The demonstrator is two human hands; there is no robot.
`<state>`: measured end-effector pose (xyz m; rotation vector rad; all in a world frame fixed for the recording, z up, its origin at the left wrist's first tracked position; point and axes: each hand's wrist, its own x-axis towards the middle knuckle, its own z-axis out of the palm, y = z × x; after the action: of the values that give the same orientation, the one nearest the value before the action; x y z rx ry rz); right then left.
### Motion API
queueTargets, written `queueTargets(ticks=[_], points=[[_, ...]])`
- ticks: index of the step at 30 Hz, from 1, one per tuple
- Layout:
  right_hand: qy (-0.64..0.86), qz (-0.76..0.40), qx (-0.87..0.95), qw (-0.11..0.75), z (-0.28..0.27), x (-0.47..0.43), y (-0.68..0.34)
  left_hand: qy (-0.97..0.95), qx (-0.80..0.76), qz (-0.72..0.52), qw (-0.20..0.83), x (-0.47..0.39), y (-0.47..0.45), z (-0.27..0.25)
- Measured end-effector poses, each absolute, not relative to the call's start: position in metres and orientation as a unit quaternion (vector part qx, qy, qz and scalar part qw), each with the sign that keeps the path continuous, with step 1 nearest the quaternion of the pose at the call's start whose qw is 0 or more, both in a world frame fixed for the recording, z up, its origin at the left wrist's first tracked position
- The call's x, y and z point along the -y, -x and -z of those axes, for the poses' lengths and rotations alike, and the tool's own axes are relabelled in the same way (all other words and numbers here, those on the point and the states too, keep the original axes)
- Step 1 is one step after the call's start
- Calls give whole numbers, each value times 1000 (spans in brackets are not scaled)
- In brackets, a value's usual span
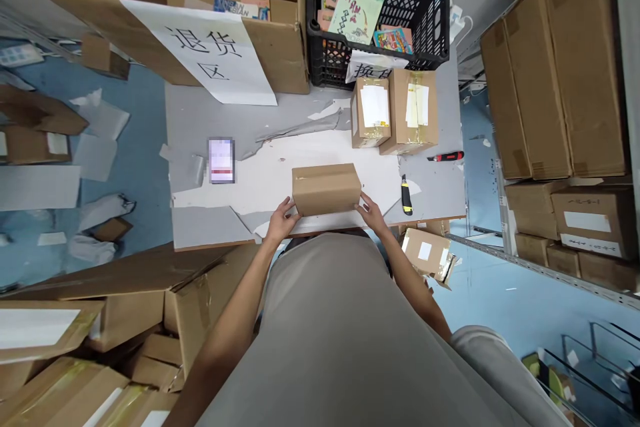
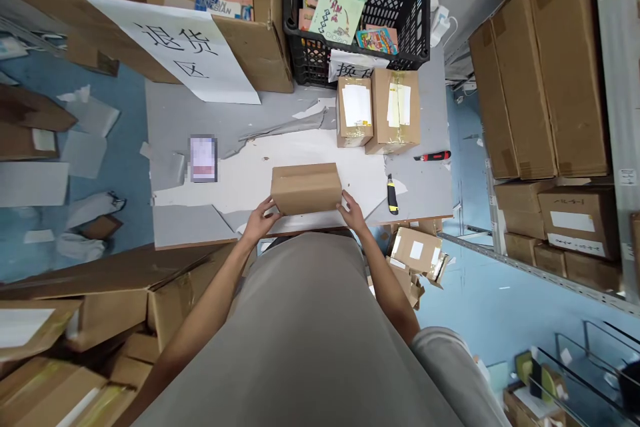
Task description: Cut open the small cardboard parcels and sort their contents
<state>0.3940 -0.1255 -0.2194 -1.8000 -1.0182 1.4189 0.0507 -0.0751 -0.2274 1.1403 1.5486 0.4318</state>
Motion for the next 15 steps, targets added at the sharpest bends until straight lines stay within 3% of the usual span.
queueTargets(ticks=[4,15], points=[[650,-544,402,346,211,117,-395,-440,-661,-199,575,70,-48,217],[739,-517,335,273,234,135,-395,-334,-684,-219,610,88,-62,217]])
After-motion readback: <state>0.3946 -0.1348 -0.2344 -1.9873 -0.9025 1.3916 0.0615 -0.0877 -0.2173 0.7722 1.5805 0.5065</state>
